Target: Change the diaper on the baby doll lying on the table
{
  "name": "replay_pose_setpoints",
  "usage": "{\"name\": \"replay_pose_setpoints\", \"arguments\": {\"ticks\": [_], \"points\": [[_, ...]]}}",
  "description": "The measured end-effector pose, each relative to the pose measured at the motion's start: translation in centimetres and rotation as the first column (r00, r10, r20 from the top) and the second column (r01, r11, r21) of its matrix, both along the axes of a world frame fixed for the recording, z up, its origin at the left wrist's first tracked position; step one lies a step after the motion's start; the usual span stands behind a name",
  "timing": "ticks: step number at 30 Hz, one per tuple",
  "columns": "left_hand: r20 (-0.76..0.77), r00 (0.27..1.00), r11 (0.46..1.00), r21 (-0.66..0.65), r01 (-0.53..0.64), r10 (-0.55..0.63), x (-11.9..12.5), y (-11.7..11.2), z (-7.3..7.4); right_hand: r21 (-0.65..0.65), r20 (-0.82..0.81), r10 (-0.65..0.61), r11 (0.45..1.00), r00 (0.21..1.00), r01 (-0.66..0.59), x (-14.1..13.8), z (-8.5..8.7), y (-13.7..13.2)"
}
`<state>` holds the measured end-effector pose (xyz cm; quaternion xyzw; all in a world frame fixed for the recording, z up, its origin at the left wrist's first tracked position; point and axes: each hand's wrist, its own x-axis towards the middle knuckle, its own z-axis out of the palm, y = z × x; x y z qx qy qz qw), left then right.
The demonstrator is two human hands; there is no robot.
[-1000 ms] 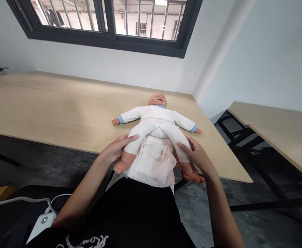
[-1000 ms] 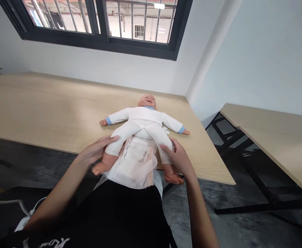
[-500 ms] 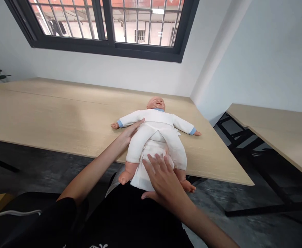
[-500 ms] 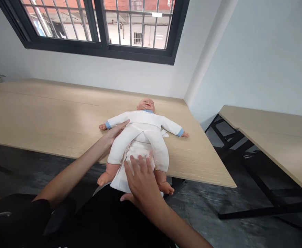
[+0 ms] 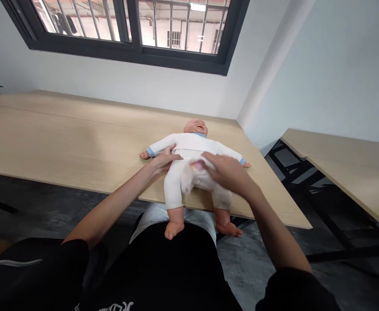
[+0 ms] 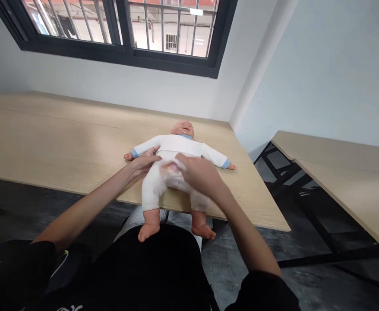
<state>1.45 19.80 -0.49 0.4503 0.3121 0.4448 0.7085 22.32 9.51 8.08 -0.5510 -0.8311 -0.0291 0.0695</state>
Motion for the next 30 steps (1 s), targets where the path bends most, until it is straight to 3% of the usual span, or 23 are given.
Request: {"name": "replay_pose_setpoints", "arguments": {"ticks": [2,4,8,12,19,21,22,23,24,25,26,27,28,30], "points": [[-0.018,0.999,0.999,0.014,0.037,-0.037,-0.3,0.0,0.0,0.016,-0.047,0.011,1.000,0.999,-0.010,0.3,1.6,3.9],[-0.054,0.997,0.998,0.017,0.064,-0.063,-0.7,0.1,0.1,-0.015,-0.128,0.040,0.999,0.991,-0.042,0.3,1.8,7.5],[-0.153,0.986,0.998,0.017,0.063,-0.059,-1.3,0.1,-0.1,-0.185,-0.263,0.057,0.977,0.963,-0.108,0.2,-0.4,12.3],[-0.157,0.985,0.995,0.056,0.080,-0.071,-1.5,-0.4,-0.4,-0.179,-0.392,-0.003,0.981,0.920,-0.073,0.8,-3.2,13.3],[-0.191,0.979,0.996,0.032,0.085,-0.077,-2.1,-1.2,-0.4,0.001,-0.603,0.135,0.986,0.786,-0.168,1.4,-6.0,13.2],[-0.244,0.970,1.000,-0.003,0.018,-0.019,-2.5,-1.6,-0.3,0.017,-0.672,0.144,0.984,0.726,-0.179,1.3,-6.6,13.5],[-0.295,0.952,0.997,0.021,-0.076,0.079,-2.6,-1.9,-0.2,0.021,-0.704,0.146,0.982,0.695,-0.186,1.3,-6.9,13.7],[-0.352,0.909,0.975,0.100,-0.199,0.222,-2.7,-2.3,0.0,0.021,-0.729,0.146,0.981,0.669,-0.191,1.3,-7.2,13.9],[-0.392,0.834,0.919,0.233,-0.318,0.388,-2.6,-2.8,0.2,0.017,-0.749,0.140,0.981,0.648,-0.193,1.2,-7.4,14.2],[-0.396,0.743,0.830,0.399,-0.389,0.539,-2.4,-3.4,0.6,0.011,-0.764,0.132,0.982,0.631,-0.191,1.2,-7.6,14.4],[-0.370,0.680,0.736,0.560,-0.381,0.633,-2.0,-4.1,1.1,0.006,-0.776,0.122,0.982,0.618,-0.186,1.1,-7.7,14.6],[-0.346,0.667,0.660,0.692,-0.293,0.659,-1.5,-4.7,1.6,0.005,-0.787,0.115,0.984,0.606,-0.180,1.1,-7.8,14.8],[-0.358,0.706,0.617,0.774,-0.141,0.611,-0.8,-5.3,2.1,0.011,-0.797,0.113,0.985,0.593,-0.173,1.0,-8.0,14.9],[-0.511,0.772,0.541,0.799,0.265,0.377,0.9,-5.8,3.0,0.046,-0.809,0.123,0.988,0.575,-0.147,0.9,-8.1,15.1]]}}
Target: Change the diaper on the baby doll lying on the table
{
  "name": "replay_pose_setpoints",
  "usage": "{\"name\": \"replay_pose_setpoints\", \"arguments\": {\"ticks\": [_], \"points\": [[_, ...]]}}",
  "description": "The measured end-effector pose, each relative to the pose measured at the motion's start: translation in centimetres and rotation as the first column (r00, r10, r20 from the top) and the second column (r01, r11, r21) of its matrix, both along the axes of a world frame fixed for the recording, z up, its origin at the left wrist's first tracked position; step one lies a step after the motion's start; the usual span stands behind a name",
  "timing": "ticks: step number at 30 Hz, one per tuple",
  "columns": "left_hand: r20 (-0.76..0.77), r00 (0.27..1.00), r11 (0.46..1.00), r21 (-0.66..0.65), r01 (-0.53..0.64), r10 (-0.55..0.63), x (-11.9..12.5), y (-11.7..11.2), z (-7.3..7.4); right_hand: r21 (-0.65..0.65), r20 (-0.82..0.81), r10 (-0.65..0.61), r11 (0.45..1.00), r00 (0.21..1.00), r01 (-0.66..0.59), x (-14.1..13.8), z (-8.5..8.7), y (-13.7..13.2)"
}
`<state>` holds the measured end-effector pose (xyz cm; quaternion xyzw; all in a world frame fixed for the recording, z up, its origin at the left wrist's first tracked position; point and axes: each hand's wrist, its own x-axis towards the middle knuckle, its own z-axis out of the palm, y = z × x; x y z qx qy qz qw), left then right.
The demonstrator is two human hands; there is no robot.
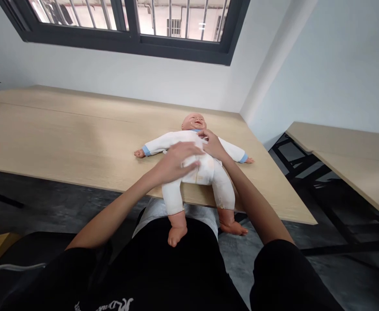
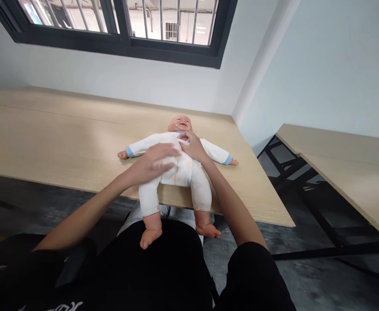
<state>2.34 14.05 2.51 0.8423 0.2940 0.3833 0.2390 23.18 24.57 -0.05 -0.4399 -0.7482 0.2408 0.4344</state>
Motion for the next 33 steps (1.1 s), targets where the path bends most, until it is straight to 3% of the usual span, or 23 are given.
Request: {"name": "replay_pose_setpoints", "arguments": {"ticks": [2,4,7,11,14,19,25,29,33], "points": [[-0.203,0.955,0.975,0.012,0.221,-0.214,1.7,0.5,0.4,0.066,0.000,-0.073,0.995,0.997,0.073,0.1,-0.1,0.1],[-0.315,0.905,0.951,0.018,0.308,-0.287,3.0,1.8,0.4,0.148,0.026,-0.178,0.974,0.984,0.172,0.6,0.1,0.1],[-0.349,0.890,0.945,0.029,0.325,-0.295,4.1,4.3,0.1,0.217,0.060,-0.335,0.924,0.940,0.315,2.3,0.4,0.1],[-0.342,0.895,0.953,-0.010,0.302,-0.287,4.5,7.3,0.1,0.117,0.097,-0.416,0.907,0.904,0.405,6.0,0.4,-1.2],[-0.330,0.910,0.968,-0.076,0.241,-0.252,4.7,9.4,0.2,0.071,0.226,-0.437,0.899,0.871,0.433,8.5,-0.5,-3.0],[-0.320,0.922,0.974,-0.135,0.184,-0.218,4.8,12.1,-0.1,0.060,0.410,-0.355,0.930,0.840,0.363,10.0,-2.1,-5.3],[-0.317,0.923,0.974,-0.127,0.186,-0.218,4.8,13.1,-1.1,0.064,0.559,-0.227,0.971,0.798,0.232,9.4,-3.1,-5.4],[-0.271,0.937,0.974,-0.110,0.196,-0.219,4.6,13.3,-1.5,-0.018,0.509,-0.197,0.971,0.838,0.239,9.2,-2.7,-5.5],[-0.265,0.943,0.978,0.005,0.210,-0.201,4.5,13.1,-1.2,-0.299,0.304,-0.160,0.920,0.939,0.254,9.5,-1.6,-5.8]]}}
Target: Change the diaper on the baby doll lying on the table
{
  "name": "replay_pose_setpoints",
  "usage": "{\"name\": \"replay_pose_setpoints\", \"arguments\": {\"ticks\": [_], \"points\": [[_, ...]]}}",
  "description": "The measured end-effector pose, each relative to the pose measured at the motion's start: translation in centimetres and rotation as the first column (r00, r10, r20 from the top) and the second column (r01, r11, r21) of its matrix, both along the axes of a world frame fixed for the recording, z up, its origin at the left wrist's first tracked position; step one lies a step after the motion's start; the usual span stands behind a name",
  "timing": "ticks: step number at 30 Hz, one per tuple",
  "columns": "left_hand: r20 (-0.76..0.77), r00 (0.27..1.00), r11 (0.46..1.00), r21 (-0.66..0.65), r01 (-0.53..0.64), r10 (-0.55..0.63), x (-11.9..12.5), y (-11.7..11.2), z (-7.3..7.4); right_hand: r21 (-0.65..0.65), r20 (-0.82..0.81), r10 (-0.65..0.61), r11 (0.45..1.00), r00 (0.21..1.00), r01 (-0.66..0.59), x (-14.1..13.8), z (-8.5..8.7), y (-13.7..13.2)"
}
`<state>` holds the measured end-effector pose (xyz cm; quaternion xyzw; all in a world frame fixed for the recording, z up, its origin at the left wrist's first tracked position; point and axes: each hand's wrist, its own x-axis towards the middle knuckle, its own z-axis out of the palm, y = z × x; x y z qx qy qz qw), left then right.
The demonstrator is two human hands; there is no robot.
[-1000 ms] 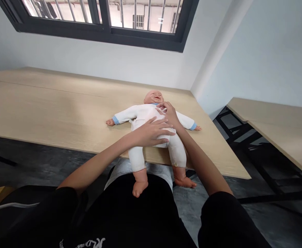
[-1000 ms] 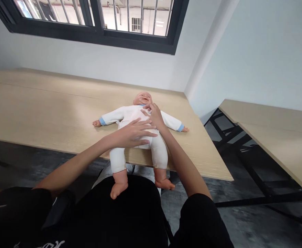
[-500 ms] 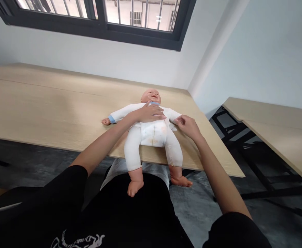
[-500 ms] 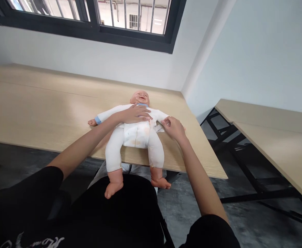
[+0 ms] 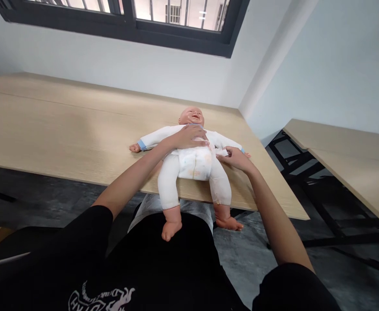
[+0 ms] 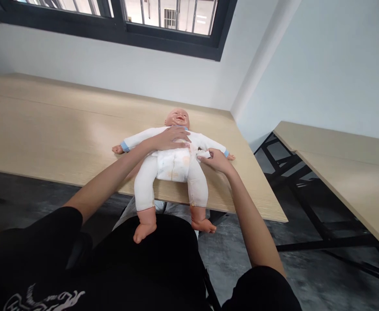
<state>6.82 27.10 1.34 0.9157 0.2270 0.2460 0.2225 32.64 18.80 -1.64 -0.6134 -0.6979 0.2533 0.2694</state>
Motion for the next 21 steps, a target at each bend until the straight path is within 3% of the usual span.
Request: {"name": "replay_pose_setpoints", "arguments": {"ticks": [4,8,10,14,21], "points": [[0.092,0.990,0.993,0.067,0.098,-0.104,0.7,-1.6,1.2,-0.110,-0.334,-0.095,0.992,0.938,0.061,0.4,0.8,-0.3],[0.005,0.962,0.958,-0.086,0.273,-0.273,1.8,-3.6,1.9,-0.114,-0.481,-0.205,0.979,0.852,0.172,0.1,1.2,-0.4],[-0.006,0.952,0.941,-0.153,0.302,-0.307,2.1,-4.0,1.8,-0.089,-0.531,-0.220,0.975,0.818,0.205,-0.1,1.4,-0.3],[-0.035,0.974,0.972,-0.090,0.218,-0.222,2.0,-3.6,1.4,-0.034,-0.593,-0.216,0.969,0.776,0.243,-0.3,1.8,-0.4],[-0.288,0.958,0.993,0.115,0.014,0.020,1.7,-3.6,1.6,0.029,-0.715,-0.124,0.978,0.688,0.206,-1.0,2.8,-1.1]]}}
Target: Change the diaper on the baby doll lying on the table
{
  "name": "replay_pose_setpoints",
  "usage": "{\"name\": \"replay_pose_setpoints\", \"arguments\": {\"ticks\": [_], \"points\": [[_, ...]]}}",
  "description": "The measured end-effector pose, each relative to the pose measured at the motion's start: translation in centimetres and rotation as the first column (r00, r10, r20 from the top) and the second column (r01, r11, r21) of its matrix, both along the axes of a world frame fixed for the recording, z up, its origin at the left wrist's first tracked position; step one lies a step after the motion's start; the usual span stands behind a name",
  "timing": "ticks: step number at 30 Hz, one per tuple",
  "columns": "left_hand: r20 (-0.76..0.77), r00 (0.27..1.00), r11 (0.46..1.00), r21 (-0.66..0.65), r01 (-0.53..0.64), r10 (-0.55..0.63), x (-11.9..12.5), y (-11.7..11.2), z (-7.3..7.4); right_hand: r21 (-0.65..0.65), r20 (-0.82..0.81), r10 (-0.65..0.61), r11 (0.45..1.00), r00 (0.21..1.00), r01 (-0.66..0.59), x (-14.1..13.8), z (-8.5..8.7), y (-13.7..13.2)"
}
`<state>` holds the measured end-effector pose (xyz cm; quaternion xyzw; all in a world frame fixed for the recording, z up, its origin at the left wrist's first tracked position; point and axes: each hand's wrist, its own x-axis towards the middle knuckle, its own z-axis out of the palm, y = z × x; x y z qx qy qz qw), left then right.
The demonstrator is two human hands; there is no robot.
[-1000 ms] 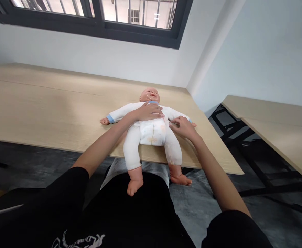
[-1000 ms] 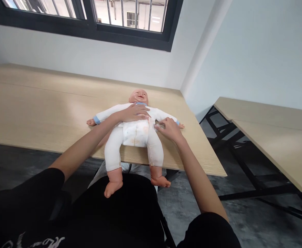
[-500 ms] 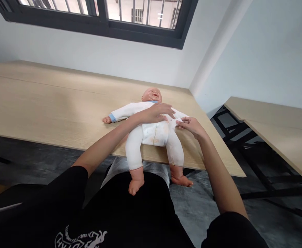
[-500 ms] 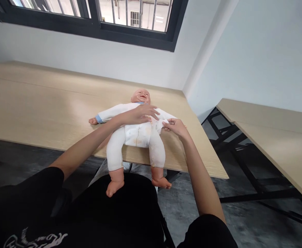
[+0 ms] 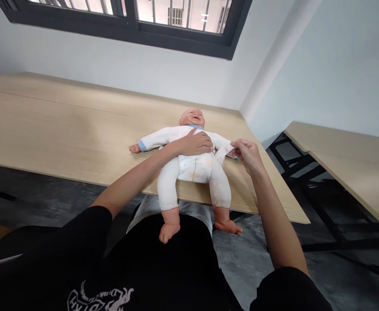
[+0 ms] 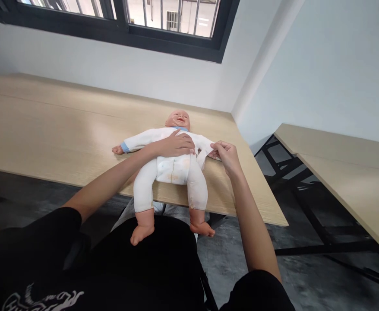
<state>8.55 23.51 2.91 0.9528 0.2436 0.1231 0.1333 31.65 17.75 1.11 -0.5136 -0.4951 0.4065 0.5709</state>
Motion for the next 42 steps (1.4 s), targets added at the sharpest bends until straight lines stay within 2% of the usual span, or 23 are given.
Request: {"name": "replay_pose_setpoints", "arguments": {"ticks": [2,6,8,10,11,13,16,19,23,26,29,32,34,36,39,41,42], "points": [[-0.033,0.999,0.999,0.030,-0.026,0.027,0.0,0.0,0.0,-0.003,0.005,0.036,0.999,0.999,-0.036,-0.8,0.3,-0.3],[-0.064,0.996,0.994,0.088,-0.061,0.067,0.1,0.3,-0.5,0.050,0.140,0.054,0.997,0.989,-0.061,-3.7,1.1,-0.9],[-0.051,0.995,0.994,0.073,-0.078,0.081,0.1,0.8,-0.8,0.096,0.214,0.025,0.994,0.977,-0.047,-5.4,1.7,-1.2],[0.015,0.995,0.995,0.003,-0.095,0.095,0.2,1.5,-1.3,0.127,0.322,-0.028,0.992,0.946,-0.014,-6.9,2.4,-1.6],[0.072,0.992,0.994,-0.043,-0.100,0.103,0.2,1.9,-1.5,0.136,0.400,-0.065,0.991,0.914,0.011,-7.6,2.7,-1.8],[0.223,0.969,0.988,-0.133,-0.078,0.106,0.3,2.8,-2.1,0.144,0.580,-0.140,0.987,0.802,0.068,-8.9,3.1,-2.3],[0.451,0.890,0.971,-0.234,0.047,0.065,0.2,3.9,-3.0,0.174,0.803,-0.216,0.976,0.555,0.128,-10.7,3.4,-3.0],[0.558,0.828,0.948,-0.291,0.125,0.062,0.1,4.3,-3.5,0.172,0.915,-0.203,0.978,0.349,0.119,-12.1,3.3,-3.5],[0.581,0.809,0.940,-0.320,0.120,0.094,0.3,3.8,-3.3,0.156,0.959,-0.166,0.986,0.231,0.061,-12.7,2.7,-3.6],[0.642,0.749,0.946,-0.316,0.067,0.162,0.5,3.1,-2.7,0.163,0.971,-0.160,0.987,0.176,-0.004,-12.5,1.9,-3.7],[0.715,0.656,0.962,-0.265,-0.068,0.243,-0.4,2.2,-2.0,0.170,0.977,-0.164,0.985,0.139,-0.031,-12.2,1.1,-3.9],[0.729,0.615,0.953,-0.223,-0.204,0.302,-3.5,1.2,-1.8,0.179,0.979,-0.168,0.980,0.119,-0.090,-11.8,0.9,-4.2],[0.670,0.643,0.927,-0.225,-0.300,0.371,-6.3,0.4,-2.2,0.173,0.979,-0.158,0.979,0.127,-0.112,-11.3,1.4,-4.1],[0.533,0.704,0.883,-0.274,-0.381,0.469,-9.0,-0.2,-2.9,0.154,0.980,-0.138,0.983,0.146,-0.105,-10.9,2.4,-3.6],[0.349,0.772,0.845,-0.283,-0.454,0.532,-11.2,-0.9,-4.2,0.180,0.967,-0.153,0.976,0.204,-0.121,-10.6,4.3,-1.8],[0.239,0.813,0.841,-0.263,-0.473,0.532,-11.3,-1.0,-4.8,0.194,0.952,-0.119,0.947,0.282,-0.256,-11.0,5.2,-0.3],[0.200,0.825,0.841,-0.257,-0.477,0.529,-11.1,-1.0,-4.9,0.177,0.946,-0.056,0.915,0.319,-0.363,-11.4,5.5,0.4]]}}
